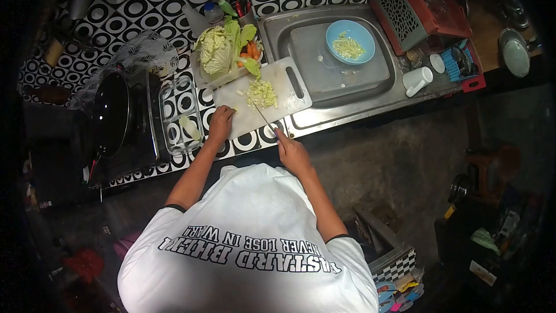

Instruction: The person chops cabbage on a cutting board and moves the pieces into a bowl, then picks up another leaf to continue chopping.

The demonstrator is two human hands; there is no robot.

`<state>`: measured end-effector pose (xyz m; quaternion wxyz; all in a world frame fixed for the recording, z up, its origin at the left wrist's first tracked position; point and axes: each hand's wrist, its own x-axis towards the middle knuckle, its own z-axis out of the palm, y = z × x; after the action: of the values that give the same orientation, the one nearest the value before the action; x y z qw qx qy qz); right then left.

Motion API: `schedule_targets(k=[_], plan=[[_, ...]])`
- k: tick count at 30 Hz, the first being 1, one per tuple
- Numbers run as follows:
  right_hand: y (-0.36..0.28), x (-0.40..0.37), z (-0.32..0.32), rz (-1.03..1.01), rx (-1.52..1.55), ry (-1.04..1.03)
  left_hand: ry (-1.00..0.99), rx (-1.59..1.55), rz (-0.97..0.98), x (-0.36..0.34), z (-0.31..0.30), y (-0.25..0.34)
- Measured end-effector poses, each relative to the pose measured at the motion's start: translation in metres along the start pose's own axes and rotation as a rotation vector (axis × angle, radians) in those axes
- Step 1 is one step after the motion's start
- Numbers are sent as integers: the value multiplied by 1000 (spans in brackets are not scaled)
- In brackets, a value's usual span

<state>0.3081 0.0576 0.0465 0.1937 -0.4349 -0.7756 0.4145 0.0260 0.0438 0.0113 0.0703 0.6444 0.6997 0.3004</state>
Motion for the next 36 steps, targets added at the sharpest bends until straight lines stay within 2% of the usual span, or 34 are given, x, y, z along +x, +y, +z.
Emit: schedule_targets(k=[6,16,25,27,31,36], plan=[[5,-4,8,-19,7,37,-16,-75,-69,1,0,-5],[-3,-3,9,-27,1,34,-4,-64,-68,4,3,-11],[-11,3,16,-46,-18,-27,16,-83,-55,4,3,-10],[-18,5,15,39,-20,-106,16,-63,-42,3,2,-9],[-18,8,26,-22,-1,-86,26,-43,-23,2,1,-4],[-25,15,37,18,-69,-140,12,-46,-14,-1,1,-2]])
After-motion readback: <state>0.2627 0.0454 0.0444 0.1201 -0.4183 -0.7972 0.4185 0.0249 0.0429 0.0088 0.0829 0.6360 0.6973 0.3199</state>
